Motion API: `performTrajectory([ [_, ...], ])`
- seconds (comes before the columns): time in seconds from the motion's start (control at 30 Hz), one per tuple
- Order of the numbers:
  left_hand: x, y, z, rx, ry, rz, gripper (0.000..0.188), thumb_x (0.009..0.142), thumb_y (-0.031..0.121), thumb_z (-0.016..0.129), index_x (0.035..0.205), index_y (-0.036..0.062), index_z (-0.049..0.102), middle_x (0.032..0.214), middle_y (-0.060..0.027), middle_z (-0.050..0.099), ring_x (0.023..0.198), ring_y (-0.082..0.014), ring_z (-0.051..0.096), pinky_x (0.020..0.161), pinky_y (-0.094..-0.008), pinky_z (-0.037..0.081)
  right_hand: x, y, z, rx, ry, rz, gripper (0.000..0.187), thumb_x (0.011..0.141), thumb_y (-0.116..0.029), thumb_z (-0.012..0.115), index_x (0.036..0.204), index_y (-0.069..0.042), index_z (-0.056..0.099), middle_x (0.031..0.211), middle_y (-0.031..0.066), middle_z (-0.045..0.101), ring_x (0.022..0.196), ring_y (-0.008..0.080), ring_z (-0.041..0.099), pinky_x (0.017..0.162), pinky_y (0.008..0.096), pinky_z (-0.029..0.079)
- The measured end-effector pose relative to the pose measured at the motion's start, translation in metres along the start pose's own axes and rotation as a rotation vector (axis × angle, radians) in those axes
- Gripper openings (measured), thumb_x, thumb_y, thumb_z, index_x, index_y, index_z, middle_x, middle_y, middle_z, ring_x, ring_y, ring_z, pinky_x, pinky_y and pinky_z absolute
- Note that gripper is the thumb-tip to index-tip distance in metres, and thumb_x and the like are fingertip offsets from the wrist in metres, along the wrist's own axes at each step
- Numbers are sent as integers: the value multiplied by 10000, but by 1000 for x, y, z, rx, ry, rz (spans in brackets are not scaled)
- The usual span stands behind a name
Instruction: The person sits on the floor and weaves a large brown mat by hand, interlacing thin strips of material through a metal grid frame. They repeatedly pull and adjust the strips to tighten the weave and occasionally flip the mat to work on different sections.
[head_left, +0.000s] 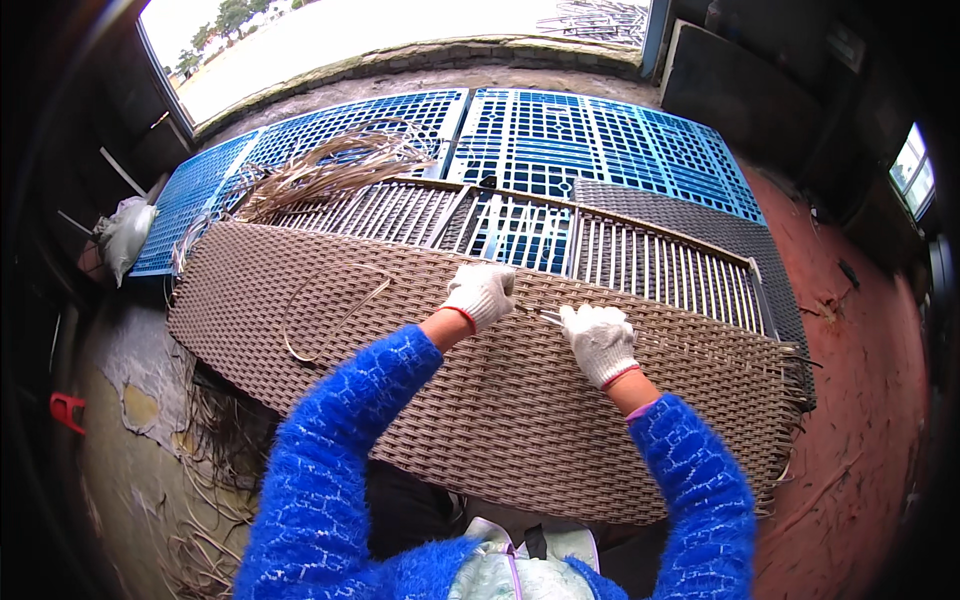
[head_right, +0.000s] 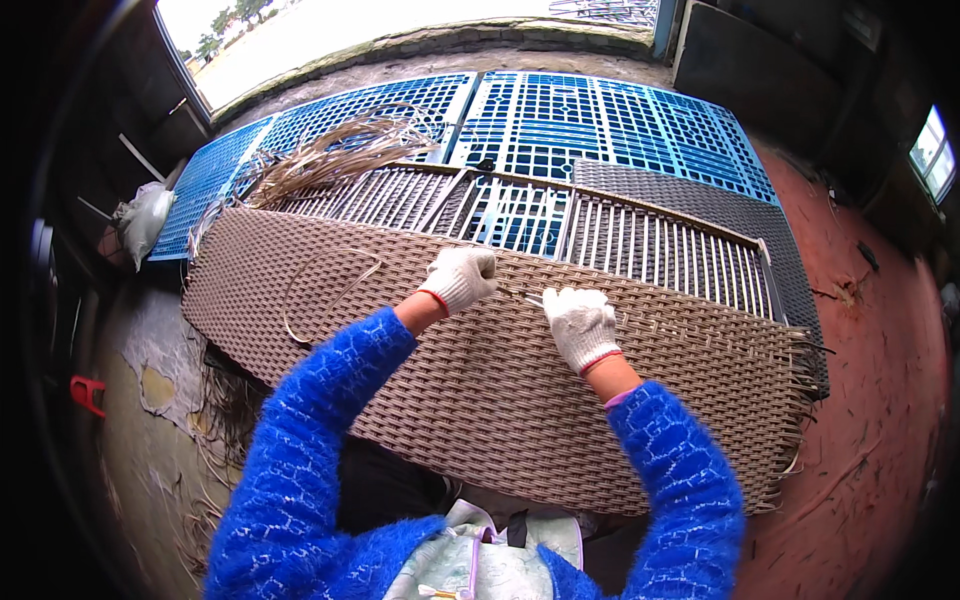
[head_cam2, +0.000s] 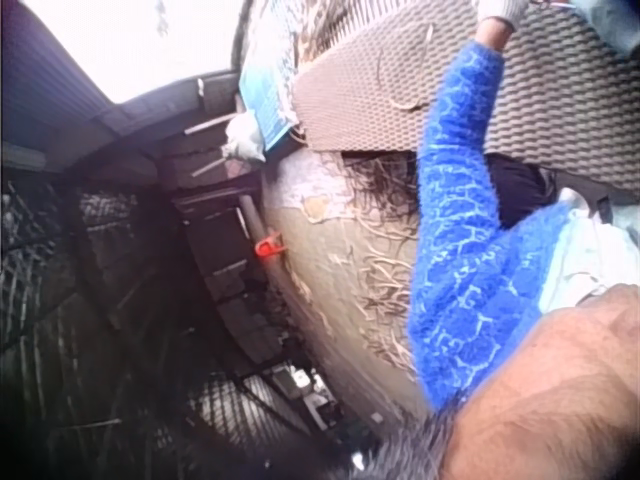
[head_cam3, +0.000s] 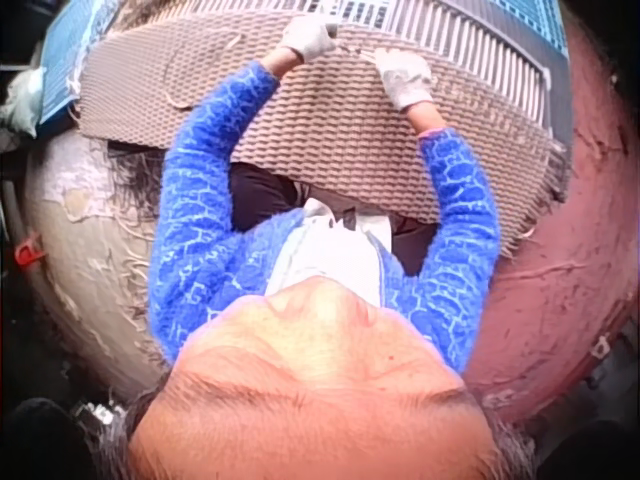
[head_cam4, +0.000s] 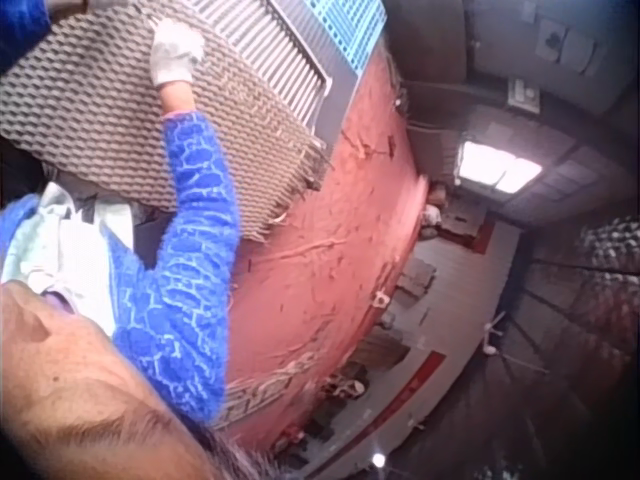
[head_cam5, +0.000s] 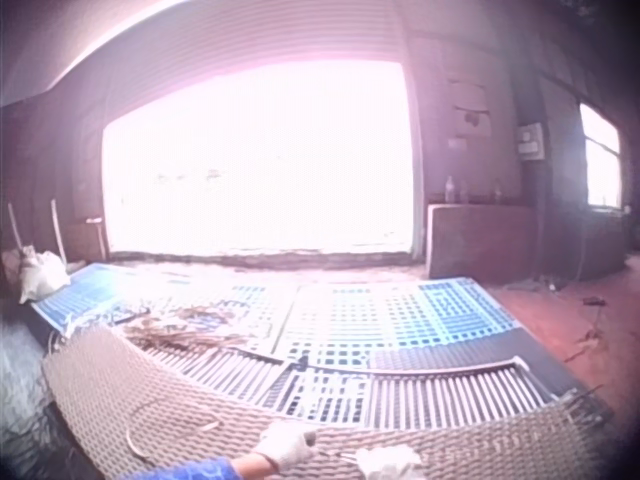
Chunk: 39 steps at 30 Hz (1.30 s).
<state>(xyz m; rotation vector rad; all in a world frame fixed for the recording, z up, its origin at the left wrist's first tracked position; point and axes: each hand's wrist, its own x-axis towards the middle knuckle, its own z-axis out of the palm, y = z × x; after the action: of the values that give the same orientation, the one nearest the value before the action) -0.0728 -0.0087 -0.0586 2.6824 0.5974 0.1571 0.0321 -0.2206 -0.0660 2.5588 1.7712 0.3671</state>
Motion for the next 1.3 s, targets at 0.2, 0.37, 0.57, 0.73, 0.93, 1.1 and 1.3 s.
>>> performTrajectory([
  [0.2, -4, 10, 3, 47, 69, -25, 100, 808, 163, 758, 766, 103, 690, 779, -75, 706, 727, -243, 705, 680, -362, 565, 5, 5, 5, 33, -38, 3, 191, 966, -308, 625, 1010, -127, 663, 799, 93, 698, 696, 265, 704, 622, 422, 559],
  [0.37, -5, 17, -3, 25, -5, -90, 118, 820, 212, 748, 804, 105, 701, 816, -79, 716, 774, -251, 711, 717, -375, 565, 7, 4, 4, 40, -19, -3, 172, 964, -289, 618, 989, -124, 661, 798, 100, 702, 694, 280, 703, 620, 429, 562],
  [0.57, -4, 21, -1, 88, -36, -57, 91, 827, 225, 720, 840, 135, 717, 807, -82, 722, 769, -272, 717, 720, -382, 570, 7, 0, 0, 29, -13, 9, 149, 937, -266, 638, 976, -124, 662, 795, 91, 696, 708, 282, 701, 620, 425, 561],
  [0.73, -5, 27, 8, 104, -9, -44, 104, 845, 228, 696, 847, 125, 713, 814, -99, 732, 763, -294, 720, 705, -403, 566, 7, -3, 1, -18, 34, -6, 158, 928, -269, 652, 998, -129, 671, 799, 88, 693, 718, 278, 700, 619, 421, 560],
  [0.93, 5, 6, 10, 139, -83, -110, 164, 874, 264, 701, 936, 119, 745, 913, -122, 746, 872, -290, 731, 792, -398, 583, 12, 2, -1, 99, -162, 53, 192, 961, -306, 627, 1017, -129, 675, 833, 102, 705, 783, 293, 713, 666, 446, 563],
  [1.1, 6, -8, 20, 161, -90, -16, 172, 896, 255, 731, 882, 89, 691, 846, -111, 728, 790, -293, 715, 712, -425, 564, 14, 17, -15, 360, -302, 123, 253, 985, -365, 615, 1099, -150, 682, 901, 106, 719, 891, 305, 707, 771, 449, 559],
  [1.3, -2, 14, 41, 277, 102, 338, 96, 901, 164, 649, 850, 84, 634, 797, -115, 689, 767, -309, 681, 751, -443, 512, 6, 17, -31, -5, -250, 24, 230, 977, -356, 634, 1051, -141, 671, 840, 105, 720, 752, 284, 722, 667, 443, 571],
])
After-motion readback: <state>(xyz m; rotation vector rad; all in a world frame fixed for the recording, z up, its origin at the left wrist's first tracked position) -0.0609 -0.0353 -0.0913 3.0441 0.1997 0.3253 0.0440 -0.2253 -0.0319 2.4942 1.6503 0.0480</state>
